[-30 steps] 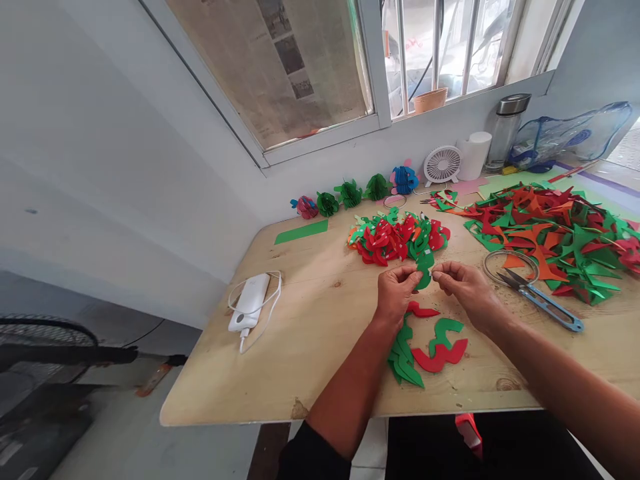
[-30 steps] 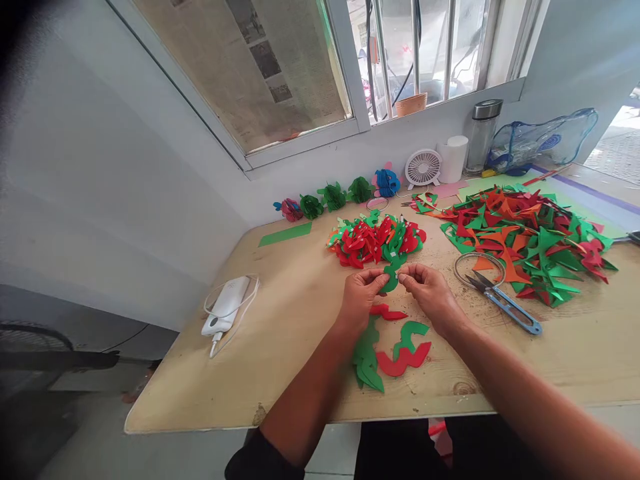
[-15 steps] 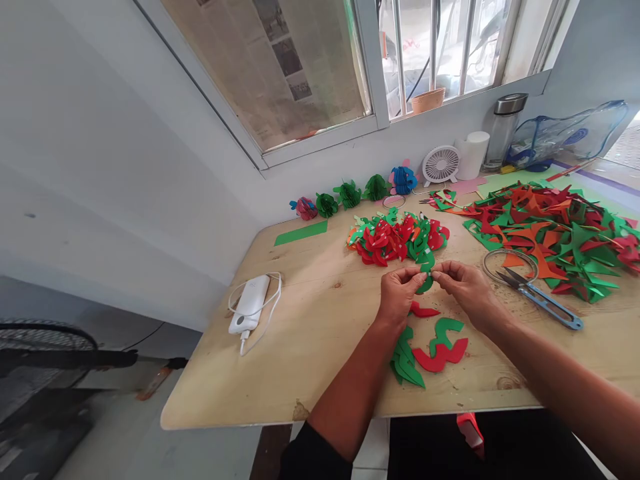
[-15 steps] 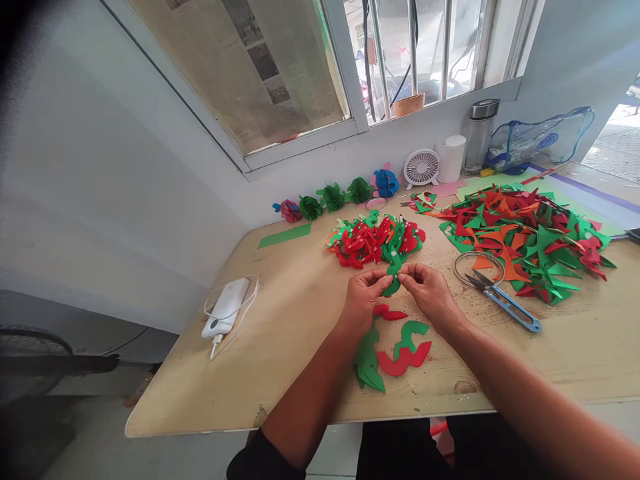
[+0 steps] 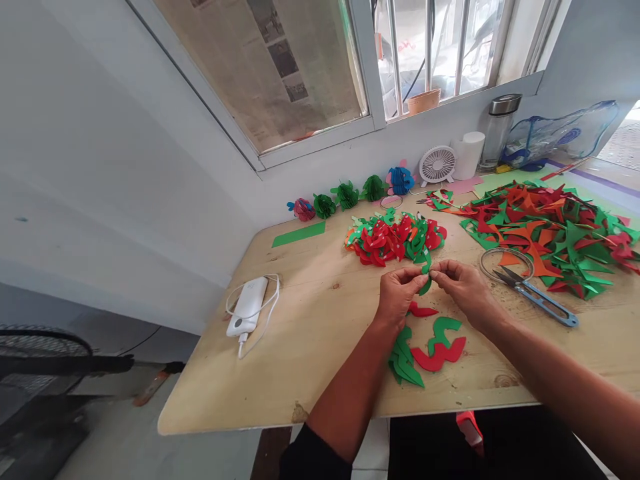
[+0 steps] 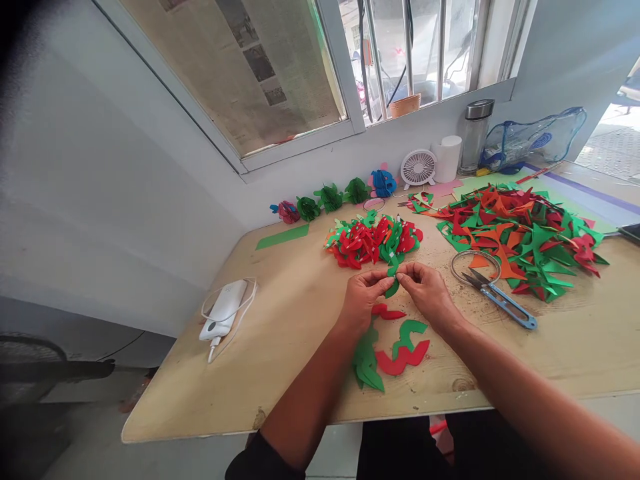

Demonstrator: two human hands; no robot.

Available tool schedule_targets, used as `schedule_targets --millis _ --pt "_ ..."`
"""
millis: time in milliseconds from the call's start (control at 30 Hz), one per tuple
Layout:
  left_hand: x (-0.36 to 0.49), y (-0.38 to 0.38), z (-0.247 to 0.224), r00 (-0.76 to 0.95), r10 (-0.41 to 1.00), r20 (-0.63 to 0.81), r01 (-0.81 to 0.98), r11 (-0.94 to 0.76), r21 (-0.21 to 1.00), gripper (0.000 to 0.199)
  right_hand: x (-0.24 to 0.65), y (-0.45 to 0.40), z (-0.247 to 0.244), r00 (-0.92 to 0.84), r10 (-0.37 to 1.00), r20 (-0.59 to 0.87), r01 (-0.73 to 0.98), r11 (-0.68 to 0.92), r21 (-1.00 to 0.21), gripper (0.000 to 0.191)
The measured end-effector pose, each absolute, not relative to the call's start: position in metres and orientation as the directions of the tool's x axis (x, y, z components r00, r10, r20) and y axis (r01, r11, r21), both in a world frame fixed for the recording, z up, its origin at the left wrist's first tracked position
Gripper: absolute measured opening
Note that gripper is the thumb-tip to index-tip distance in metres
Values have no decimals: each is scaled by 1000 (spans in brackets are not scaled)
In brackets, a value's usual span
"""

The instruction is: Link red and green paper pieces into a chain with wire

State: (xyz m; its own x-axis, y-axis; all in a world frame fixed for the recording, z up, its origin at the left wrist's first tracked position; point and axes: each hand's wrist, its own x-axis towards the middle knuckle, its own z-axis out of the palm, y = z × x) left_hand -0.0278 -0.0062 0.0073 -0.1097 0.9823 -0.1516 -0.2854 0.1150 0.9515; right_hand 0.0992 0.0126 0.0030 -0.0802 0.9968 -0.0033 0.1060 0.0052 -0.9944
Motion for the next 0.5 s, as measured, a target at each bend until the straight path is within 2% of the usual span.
schedule_targets --millis 500 --pt "-27 -3 1 -145 983 -113 -306 64 950 13 98 11 4 -88 996 8 110 17 -994 27"
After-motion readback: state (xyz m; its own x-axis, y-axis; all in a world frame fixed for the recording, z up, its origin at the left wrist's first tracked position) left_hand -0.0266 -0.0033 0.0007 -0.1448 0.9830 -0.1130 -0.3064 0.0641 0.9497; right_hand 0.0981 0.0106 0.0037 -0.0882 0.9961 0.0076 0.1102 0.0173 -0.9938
